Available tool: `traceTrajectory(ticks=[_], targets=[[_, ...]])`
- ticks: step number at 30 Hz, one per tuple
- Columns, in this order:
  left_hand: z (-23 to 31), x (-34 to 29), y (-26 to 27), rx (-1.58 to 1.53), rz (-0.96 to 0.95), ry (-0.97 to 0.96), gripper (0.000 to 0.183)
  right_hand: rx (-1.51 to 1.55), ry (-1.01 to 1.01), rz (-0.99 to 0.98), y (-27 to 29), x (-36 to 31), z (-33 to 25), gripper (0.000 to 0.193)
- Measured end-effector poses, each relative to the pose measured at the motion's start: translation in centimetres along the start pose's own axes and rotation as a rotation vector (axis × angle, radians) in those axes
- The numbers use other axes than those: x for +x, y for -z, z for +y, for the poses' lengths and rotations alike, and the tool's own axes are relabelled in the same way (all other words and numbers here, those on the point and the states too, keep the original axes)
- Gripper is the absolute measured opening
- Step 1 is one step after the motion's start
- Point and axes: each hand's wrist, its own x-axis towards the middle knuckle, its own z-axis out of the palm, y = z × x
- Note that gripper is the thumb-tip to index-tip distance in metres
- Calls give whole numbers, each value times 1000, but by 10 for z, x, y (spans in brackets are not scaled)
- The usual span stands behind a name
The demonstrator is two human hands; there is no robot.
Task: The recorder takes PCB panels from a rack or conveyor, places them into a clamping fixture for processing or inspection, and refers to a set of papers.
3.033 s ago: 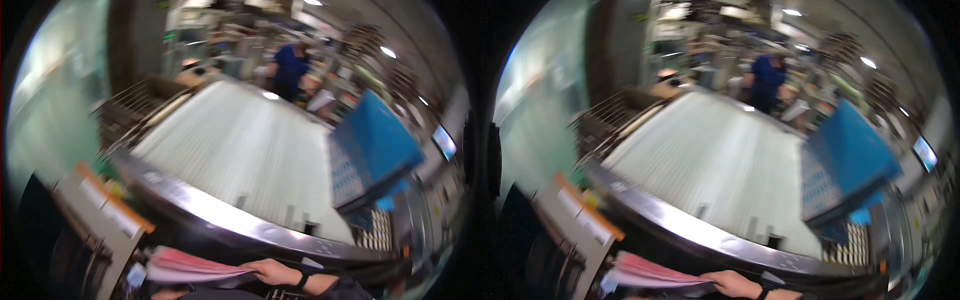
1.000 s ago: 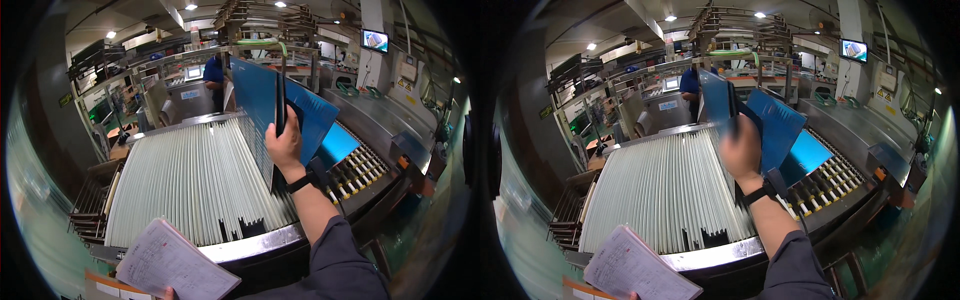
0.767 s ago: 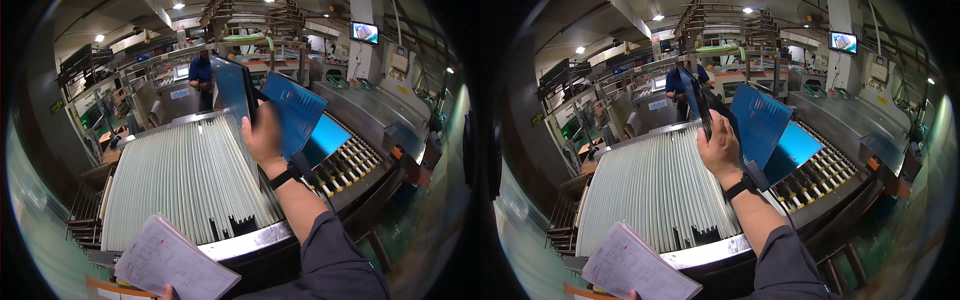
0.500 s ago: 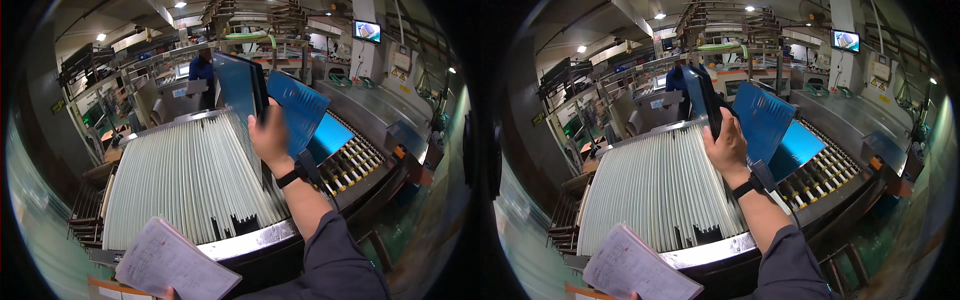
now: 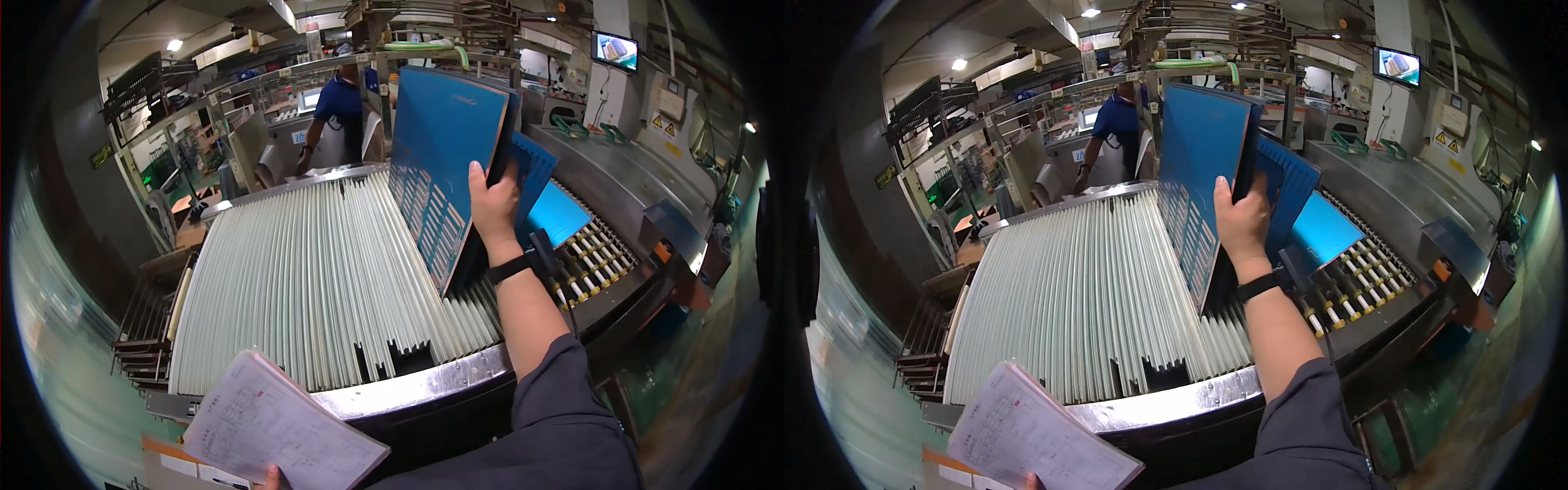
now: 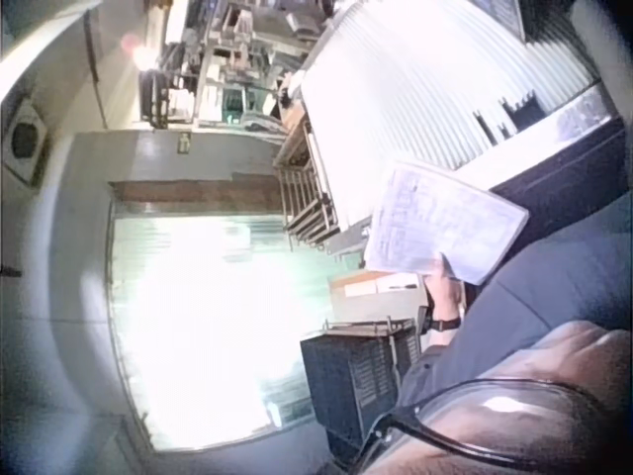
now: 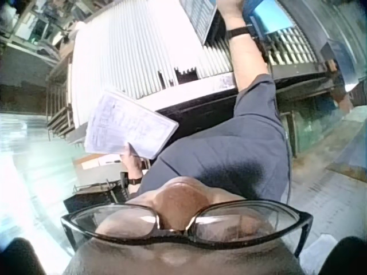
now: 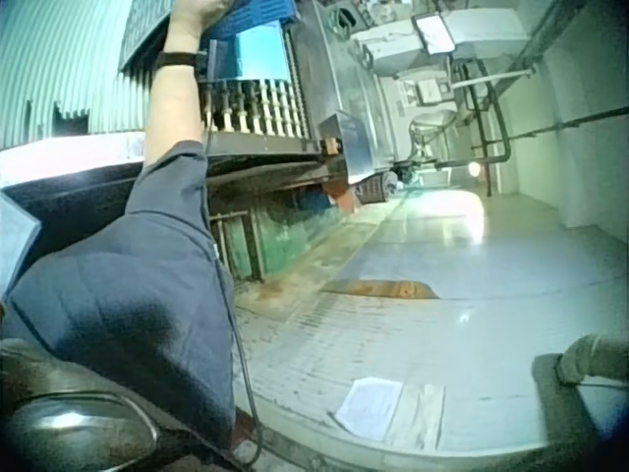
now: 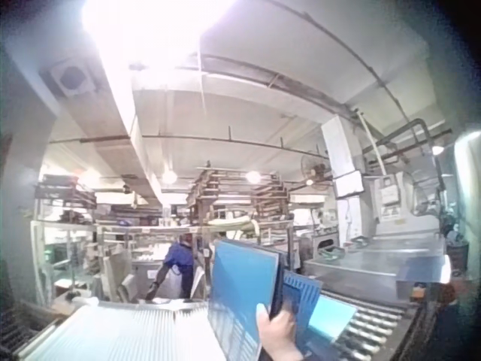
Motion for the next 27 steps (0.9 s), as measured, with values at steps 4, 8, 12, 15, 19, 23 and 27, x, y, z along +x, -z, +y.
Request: traceTrajectory(ticks=[4,8,12,15,19,23,27], targets=[[-4,8,-3,-38,-11,6,43,4,-55,-81,-9,-5,-7,31],[-3,10,-7,-51,-87,17,45,57,-83,-132,-12,-10,-14,31],[-10,14,2,-33,-80,21,45,27,-49,-94,-18,-23,-13,32],[-16,9,9,-56,-60,-36,45,-44,-21,-63,-18,-20,-8,31],[-10,-3,19,-34,61,-2,47,-114,-52,-53,-16,-14,5,31],[-3,-16,29,62,99,-4,48,-116,-106,-1,-12,-3,14,34],[2,-27,28,-7,106,-138,47,-96,-157,-6,-14,1,13,34]])
